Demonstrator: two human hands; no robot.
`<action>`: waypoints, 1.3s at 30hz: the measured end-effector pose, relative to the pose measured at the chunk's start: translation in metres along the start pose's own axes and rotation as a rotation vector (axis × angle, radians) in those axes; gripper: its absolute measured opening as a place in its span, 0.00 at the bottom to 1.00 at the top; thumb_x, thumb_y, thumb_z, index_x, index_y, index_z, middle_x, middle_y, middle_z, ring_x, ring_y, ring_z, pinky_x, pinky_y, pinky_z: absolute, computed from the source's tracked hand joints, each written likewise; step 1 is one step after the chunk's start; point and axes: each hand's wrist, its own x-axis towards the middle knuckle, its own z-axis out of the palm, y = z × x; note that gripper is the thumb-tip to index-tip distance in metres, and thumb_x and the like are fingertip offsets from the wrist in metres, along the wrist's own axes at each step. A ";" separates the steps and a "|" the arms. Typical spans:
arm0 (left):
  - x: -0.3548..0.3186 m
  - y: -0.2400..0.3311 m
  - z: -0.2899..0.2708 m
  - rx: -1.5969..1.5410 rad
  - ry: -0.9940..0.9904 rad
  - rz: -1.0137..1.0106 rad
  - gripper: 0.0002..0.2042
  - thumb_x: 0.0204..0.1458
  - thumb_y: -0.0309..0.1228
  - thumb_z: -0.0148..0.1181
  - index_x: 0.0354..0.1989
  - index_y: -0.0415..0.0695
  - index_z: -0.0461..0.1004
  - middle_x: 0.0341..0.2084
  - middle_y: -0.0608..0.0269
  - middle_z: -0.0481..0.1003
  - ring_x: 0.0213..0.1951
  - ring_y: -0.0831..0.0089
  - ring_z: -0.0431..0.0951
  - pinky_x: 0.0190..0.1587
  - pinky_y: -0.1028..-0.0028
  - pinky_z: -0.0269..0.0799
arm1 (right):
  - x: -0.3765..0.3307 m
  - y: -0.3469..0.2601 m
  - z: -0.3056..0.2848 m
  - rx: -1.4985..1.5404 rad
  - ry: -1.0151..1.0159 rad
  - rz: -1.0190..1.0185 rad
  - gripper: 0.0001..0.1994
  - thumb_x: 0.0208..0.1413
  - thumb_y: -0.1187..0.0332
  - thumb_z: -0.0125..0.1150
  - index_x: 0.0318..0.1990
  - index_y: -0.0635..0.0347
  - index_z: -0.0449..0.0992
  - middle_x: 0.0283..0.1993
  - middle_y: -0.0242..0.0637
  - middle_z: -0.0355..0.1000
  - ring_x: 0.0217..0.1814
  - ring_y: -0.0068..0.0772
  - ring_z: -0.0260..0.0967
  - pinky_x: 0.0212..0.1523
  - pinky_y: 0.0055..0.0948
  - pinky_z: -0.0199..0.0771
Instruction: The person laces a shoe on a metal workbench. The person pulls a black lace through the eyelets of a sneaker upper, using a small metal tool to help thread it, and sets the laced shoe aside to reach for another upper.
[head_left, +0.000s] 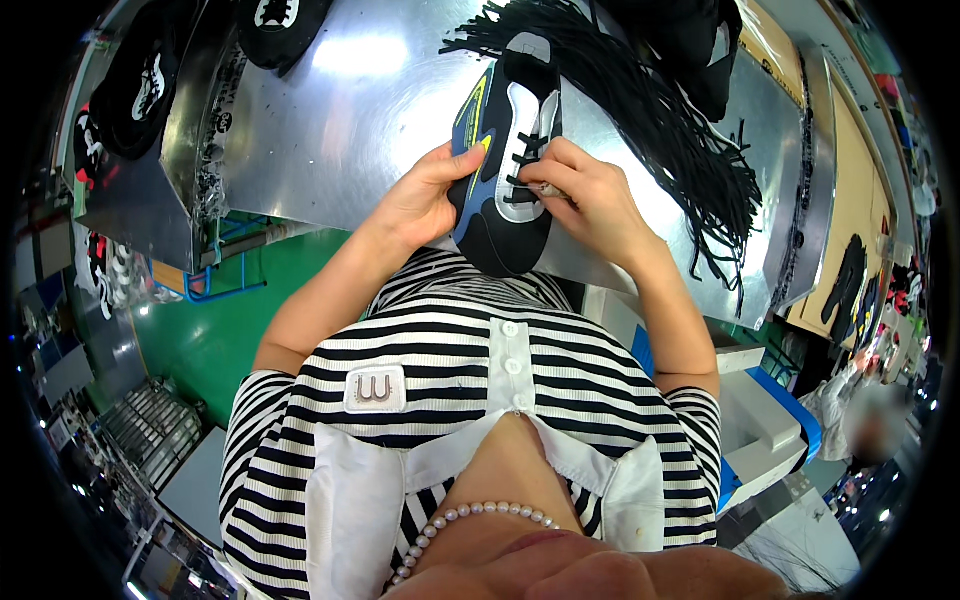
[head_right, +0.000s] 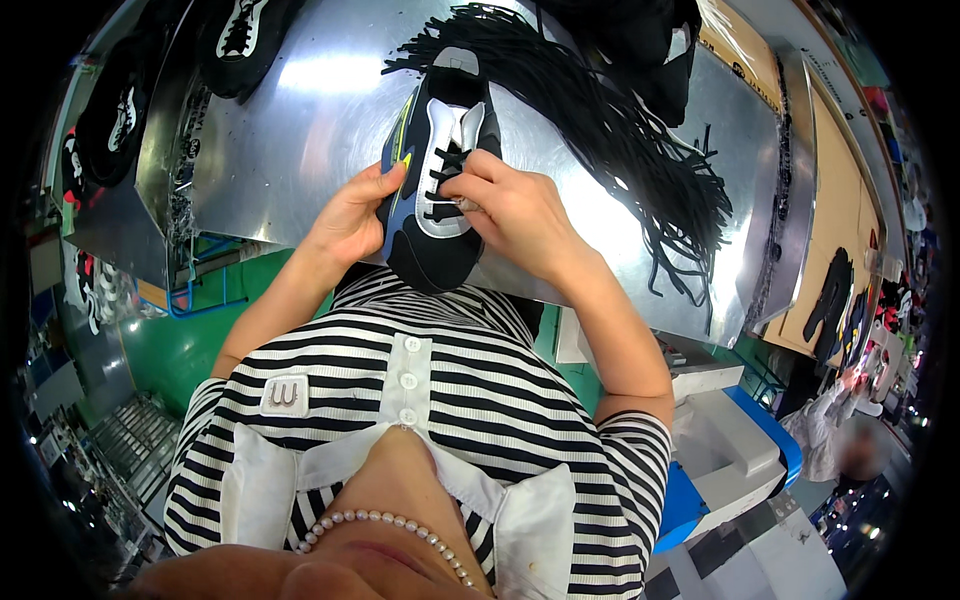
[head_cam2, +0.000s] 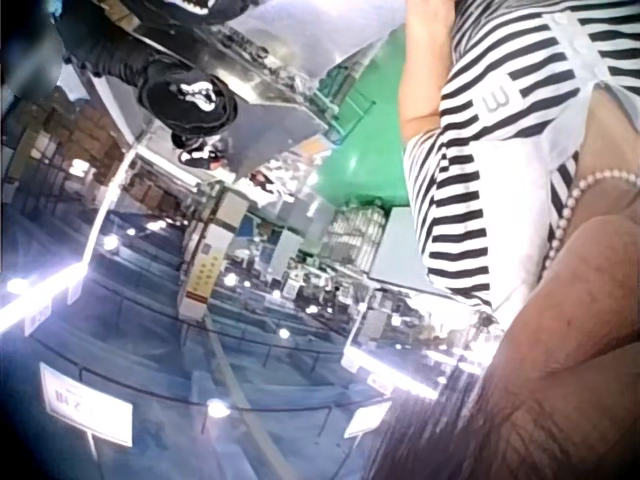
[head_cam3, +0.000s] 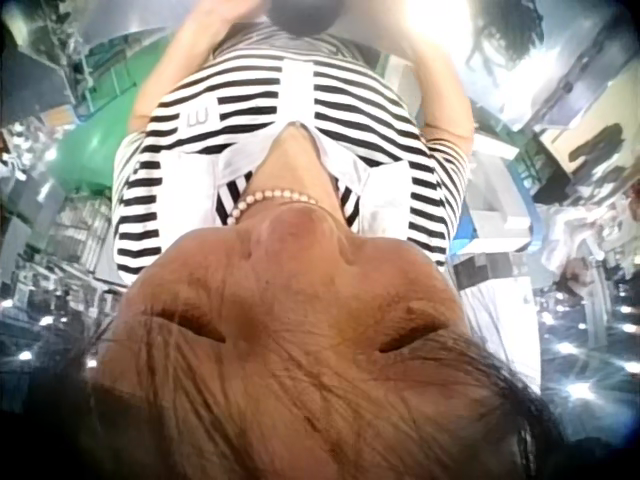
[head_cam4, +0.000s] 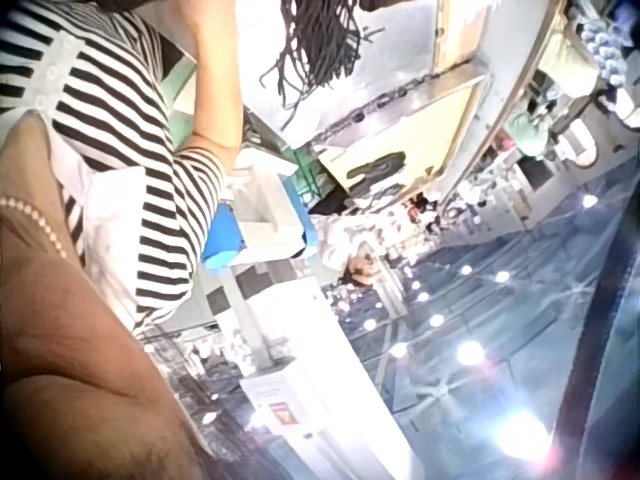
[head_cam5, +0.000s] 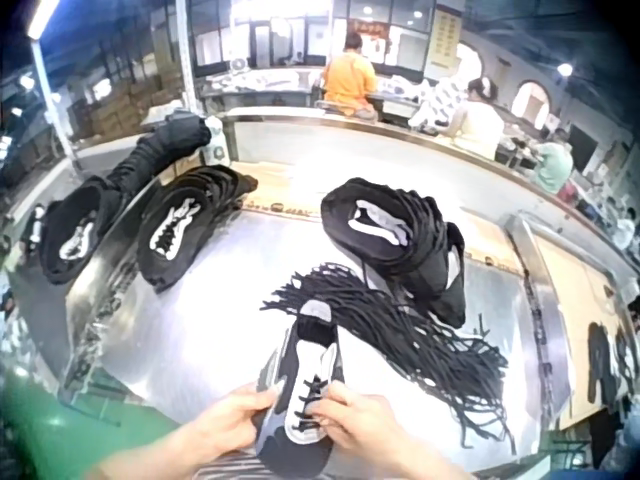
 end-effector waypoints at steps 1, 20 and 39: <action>0.000 0.000 -0.001 0.002 -0.002 0.002 0.17 0.62 0.29 0.55 0.57 0.36 0.68 0.51 0.55 0.75 0.51 0.66 0.78 0.56 0.64 0.76 | 0.001 0.000 -0.002 -0.043 -0.053 -0.006 0.12 0.46 0.80 0.62 0.40 0.58 0.78 0.35 0.35 0.69 0.31 0.36 0.73 0.30 0.33 0.73; 0.006 -0.011 -0.007 -0.087 -0.186 -0.030 0.22 0.63 0.31 0.55 0.62 0.35 0.61 0.53 0.53 0.73 0.54 0.64 0.76 0.60 0.62 0.74 | -0.035 0.017 0.012 0.771 0.478 0.507 0.09 0.60 0.73 0.61 0.46 0.62 0.75 0.37 0.29 0.70 0.41 0.22 0.67 0.44 0.23 0.68; -0.022 0.018 0.071 1.900 -0.256 0.929 0.09 0.42 0.28 0.71 0.32 0.43 0.78 0.31 0.64 0.70 0.34 0.64 0.69 0.37 0.68 0.65 | -0.031 0.005 0.039 1.617 0.509 0.590 0.23 0.60 0.65 0.63 0.60 0.62 0.66 0.54 0.39 0.73 0.51 0.29 0.74 0.53 0.29 0.77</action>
